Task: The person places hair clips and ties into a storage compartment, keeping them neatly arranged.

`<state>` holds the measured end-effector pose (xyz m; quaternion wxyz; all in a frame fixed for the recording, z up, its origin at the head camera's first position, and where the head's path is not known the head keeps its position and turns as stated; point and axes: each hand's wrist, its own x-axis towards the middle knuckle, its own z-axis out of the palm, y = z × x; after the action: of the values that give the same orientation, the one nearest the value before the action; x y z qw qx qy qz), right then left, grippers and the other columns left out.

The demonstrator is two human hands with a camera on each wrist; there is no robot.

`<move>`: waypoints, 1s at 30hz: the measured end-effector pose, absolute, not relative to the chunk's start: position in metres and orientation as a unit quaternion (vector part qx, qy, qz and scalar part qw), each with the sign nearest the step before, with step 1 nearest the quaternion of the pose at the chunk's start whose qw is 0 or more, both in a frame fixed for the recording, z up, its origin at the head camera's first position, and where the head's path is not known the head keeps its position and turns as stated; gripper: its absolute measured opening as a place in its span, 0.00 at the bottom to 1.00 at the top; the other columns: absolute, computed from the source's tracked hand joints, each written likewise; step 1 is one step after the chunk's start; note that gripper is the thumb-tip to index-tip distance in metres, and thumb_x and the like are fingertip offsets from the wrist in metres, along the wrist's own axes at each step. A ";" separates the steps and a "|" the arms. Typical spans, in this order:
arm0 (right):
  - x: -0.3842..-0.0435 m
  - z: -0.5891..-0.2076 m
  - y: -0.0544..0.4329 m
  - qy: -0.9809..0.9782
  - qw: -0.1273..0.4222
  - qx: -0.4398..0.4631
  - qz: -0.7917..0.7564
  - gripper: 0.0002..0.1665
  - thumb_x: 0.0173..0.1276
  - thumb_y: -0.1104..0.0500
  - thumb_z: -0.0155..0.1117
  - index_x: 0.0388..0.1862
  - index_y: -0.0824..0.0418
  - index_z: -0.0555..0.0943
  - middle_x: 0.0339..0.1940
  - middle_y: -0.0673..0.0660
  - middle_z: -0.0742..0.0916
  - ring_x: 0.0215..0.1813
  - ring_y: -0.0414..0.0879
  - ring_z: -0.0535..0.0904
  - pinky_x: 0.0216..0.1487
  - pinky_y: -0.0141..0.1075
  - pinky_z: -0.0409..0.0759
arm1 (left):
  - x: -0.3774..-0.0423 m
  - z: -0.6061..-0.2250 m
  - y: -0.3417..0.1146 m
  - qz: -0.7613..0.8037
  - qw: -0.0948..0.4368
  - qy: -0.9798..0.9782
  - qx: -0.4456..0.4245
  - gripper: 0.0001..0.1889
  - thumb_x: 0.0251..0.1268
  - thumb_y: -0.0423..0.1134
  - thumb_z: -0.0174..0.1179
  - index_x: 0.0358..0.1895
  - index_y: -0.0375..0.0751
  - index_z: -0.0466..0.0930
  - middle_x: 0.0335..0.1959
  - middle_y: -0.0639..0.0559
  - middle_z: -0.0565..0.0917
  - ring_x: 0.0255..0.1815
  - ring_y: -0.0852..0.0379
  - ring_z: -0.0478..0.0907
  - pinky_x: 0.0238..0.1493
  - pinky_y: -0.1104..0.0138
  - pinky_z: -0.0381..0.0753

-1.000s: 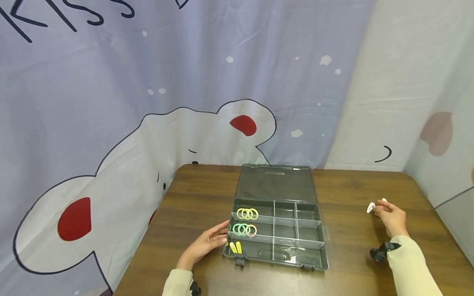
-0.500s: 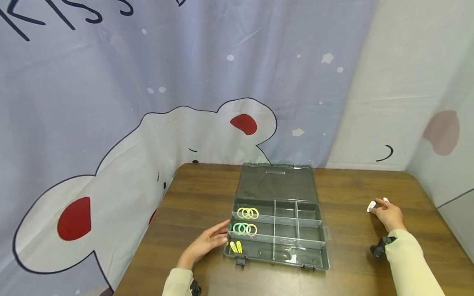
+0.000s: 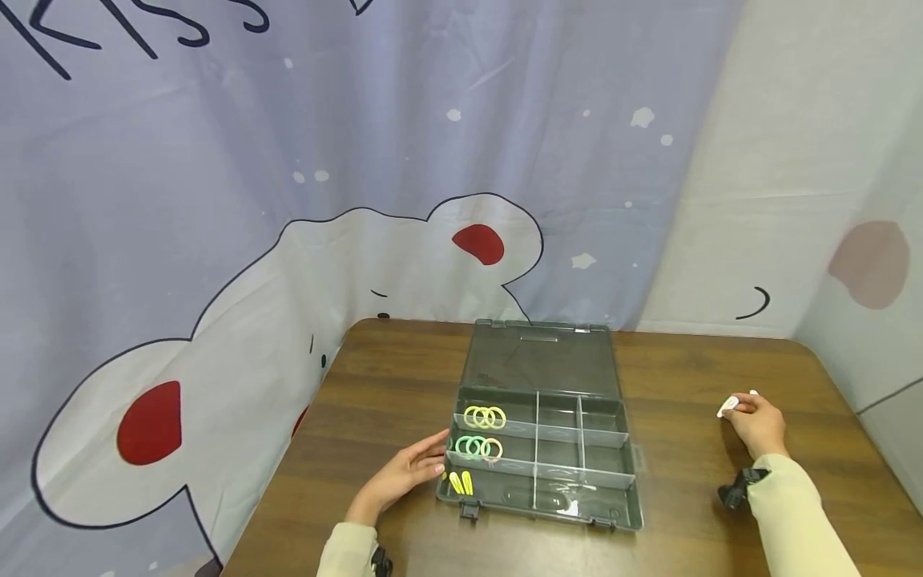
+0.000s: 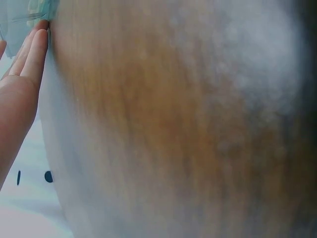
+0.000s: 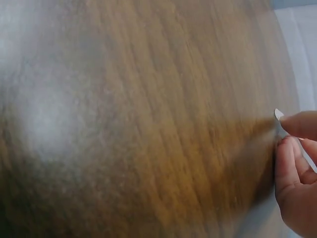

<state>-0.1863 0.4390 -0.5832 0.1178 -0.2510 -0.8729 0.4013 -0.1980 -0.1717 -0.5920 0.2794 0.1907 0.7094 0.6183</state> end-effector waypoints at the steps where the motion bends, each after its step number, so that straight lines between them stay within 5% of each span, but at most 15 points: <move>1: -0.186 -0.583 0.438 -0.872 0.126 -0.254 0.400 0.20 0.61 0.65 0.63 0.50 0.76 0.76 0.20 0.41 0.78 0.23 0.29 0.66 0.29 0.29 0.65 | -0.198 -0.592 -0.172 0.619 0.278 0.710 0.191 0.32 0.72 0.36 0.55 0.76 0.47 0.54 0.70 0.35 0.63 0.68 0.40 0.64 0.64 0.61 0.71; 9: -0.183 -0.576 0.432 -0.830 0.145 -0.286 0.457 0.19 0.65 0.67 0.53 0.53 0.78 0.75 0.18 0.41 0.77 0.18 0.28 0.71 0.20 0.23 0.72 | -0.197 -0.591 -0.171 0.618 0.278 0.710 0.192 0.32 0.72 0.37 0.54 0.76 0.47 0.54 0.70 0.34 0.63 0.68 0.40 0.65 0.63 0.59 0.71; 16: -0.184 -0.570 0.424 -0.763 0.149 -0.274 0.566 0.24 0.64 0.75 0.48 0.59 0.84 0.67 0.23 0.46 0.78 0.21 0.28 0.76 0.27 0.27 0.83 | -0.197 -0.590 -0.172 0.615 0.276 0.712 0.195 0.32 0.72 0.37 0.54 0.76 0.47 0.54 0.70 0.34 0.63 0.68 0.40 0.65 0.64 0.60 0.71; 30: -0.187 -0.556 0.398 -0.730 0.137 -0.237 0.627 0.25 0.62 0.80 0.49 0.59 0.87 0.63 0.24 0.46 0.78 0.25 0.31 0.77 0.30 0.27 0.83 | -0.196 -0.588 -0.171 0.610 0.275 0.716 0.199 0.32 0.73 0.36 0.54 0.76 0.43 0.52 0.70 0.33 0.62 0.68 0.39 0.64 0.64 0.61 0.71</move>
<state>-0.1870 0.3982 -0.5559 0.1368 -0.2368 -0.7298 0.6266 -0.1960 -0.1711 -0.5881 0.2751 0.1989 0.7160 0.6100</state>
